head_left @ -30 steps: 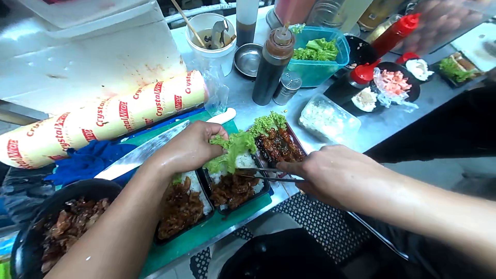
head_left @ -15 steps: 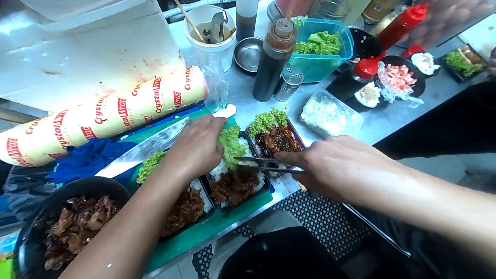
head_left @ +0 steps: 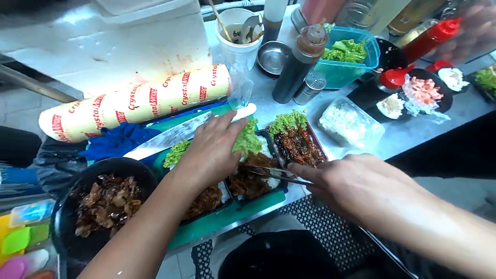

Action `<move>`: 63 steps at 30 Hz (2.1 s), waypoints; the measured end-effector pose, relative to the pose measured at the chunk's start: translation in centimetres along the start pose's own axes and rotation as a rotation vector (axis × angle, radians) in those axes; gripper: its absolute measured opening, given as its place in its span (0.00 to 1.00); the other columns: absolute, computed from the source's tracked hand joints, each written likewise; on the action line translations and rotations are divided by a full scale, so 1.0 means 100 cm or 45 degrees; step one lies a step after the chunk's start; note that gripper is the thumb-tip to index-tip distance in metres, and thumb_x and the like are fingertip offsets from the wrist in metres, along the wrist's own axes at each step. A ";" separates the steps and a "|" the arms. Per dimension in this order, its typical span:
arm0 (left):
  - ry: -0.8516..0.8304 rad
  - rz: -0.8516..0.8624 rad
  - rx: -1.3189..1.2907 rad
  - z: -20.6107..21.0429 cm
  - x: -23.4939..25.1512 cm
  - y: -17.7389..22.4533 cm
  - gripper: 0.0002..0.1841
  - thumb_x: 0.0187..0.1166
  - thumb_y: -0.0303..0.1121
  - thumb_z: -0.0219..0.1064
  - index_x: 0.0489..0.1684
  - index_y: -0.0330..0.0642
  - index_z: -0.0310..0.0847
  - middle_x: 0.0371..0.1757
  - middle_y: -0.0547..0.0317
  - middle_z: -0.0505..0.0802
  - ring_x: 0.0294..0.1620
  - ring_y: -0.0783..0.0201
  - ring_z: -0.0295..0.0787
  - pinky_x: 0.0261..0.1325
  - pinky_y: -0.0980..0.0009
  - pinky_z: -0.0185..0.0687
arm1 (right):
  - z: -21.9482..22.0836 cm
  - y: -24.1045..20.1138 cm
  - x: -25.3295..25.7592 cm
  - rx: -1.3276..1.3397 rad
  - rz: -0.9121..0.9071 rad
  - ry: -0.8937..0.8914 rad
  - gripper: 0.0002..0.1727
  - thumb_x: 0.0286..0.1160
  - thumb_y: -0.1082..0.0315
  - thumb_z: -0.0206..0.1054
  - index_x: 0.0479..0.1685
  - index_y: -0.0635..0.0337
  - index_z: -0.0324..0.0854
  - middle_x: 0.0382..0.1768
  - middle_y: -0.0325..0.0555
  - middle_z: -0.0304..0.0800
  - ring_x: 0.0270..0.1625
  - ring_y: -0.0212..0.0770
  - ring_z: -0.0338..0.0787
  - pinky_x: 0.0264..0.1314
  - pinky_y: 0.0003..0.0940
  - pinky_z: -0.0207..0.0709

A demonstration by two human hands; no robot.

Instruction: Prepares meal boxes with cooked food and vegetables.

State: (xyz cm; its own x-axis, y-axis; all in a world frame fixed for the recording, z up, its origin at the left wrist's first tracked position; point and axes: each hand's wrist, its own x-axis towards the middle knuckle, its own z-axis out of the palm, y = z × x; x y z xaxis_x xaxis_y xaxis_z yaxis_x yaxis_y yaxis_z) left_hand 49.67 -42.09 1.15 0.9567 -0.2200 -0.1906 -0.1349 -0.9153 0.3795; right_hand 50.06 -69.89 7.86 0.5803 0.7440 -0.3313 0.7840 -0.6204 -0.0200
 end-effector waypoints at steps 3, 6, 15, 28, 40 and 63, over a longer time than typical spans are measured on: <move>0.165 -0.031 -0.089 -0.002 -0.024 -0.007 0.31 0.79 0.43 0.70 0.84 0.56 0.71 0.89 0.56 0.71 0.87 0.49 0.66 0.84 0.42 0.64 | 0.000 -0.014 0.004 0.053 -0.034 -0.100 0.22 0.74 0.54 0.70 0.68 0.25 0.85 0.19 0.33 0.82 0.20 0.41 0.83 0.18 0.42 0.74; 0.415 -0.083 -0.218 0.003 -0.064 -0.014 0.27 0.81 0.47 0.63 0.81 0.57 0.76 0.88 0.65 0.72 0.86 0.58 0.69 0.83 0.47 0.69 | -0.001 -0.017 0.015 0.049 0.042 -0.160 0.20 0.76 0.54 0.70 0.67 0.26 0.85 0.21 0.35 0.85 0.23 0.43 0.86 0.22 0.45 0.76; 0.681 -0.215 -0.092 0.087 -0.129 0.036 0.17 0.83 0.42 0.59 0.56 0.45 0.92 0.61 0.55 0.94 0.61 0.49 0.89 0.60 0.53 0.87 | -0.009 -0.029 0.018 0.086 0.147 -0.348 0.23 0.81 0.52 0.66 0.76 0.24 0.80 0.28 0.40 0.90 0.31 0.48 0.90 0.32 0.50 0.81; 0.748 -0.001 0.008 0.127 -0.118 0.046 0.13 0.81 0.31 0.60 0.49 0.51 0.93 0.58 0.66 0.93 0.58 0.55 0.87 0.55 0.60 0.84 | -0.025 -0.017 0.011 -0.124 0.123 -0.195 0.22 0.77 0.50 0.68 0.72 0.20 0.83 0.23 0.34 0.88 0.25 0.43 0.88 0.25 0.47 0.79; 0.768 0.129 -0.138 0.109 -0.141 0.037 0.14 0.80 0.30 0.61 0.55 0.51 0.91 0.71 0.63 0.90 0.68 0.57 0.86 0.65 0.59 0.84 | -0.029 -0.029 0.014 0.056 0.249 -0.297 0.25 0.74 0.51 0.73 0.72 0.21 0.84 0.31 0.46 0.95 0.33 0.55 0.93 0.35 0.63 0.83; 1.300 -0.614 -0.627 0.118 -0.401 -0.194 0.08 0.82 0.31 0.66 0.49 0.38 0.88 0.61 0.48 0.87 0.63 0.68 0.84 0.67 0.73 0.82 | -0.039 -0.303 0.185 0.121 0.442 -0.663 0.43 0.75 0.41 0.67 0.92 0.39 0.60 0.47 0.58 0.92 0.52 0.64 0.92 0.52 0.66 0.82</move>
State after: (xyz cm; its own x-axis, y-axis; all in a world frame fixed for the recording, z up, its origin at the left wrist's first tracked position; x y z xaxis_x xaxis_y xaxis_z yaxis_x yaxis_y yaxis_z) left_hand 10.85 -19.45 -9.28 0.6742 0.6724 0.3056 0.1882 -0.5565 0.8093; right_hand 37.89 -36.33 5.97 0.5951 0.2920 -0.7487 0.5323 -0.8412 0.0951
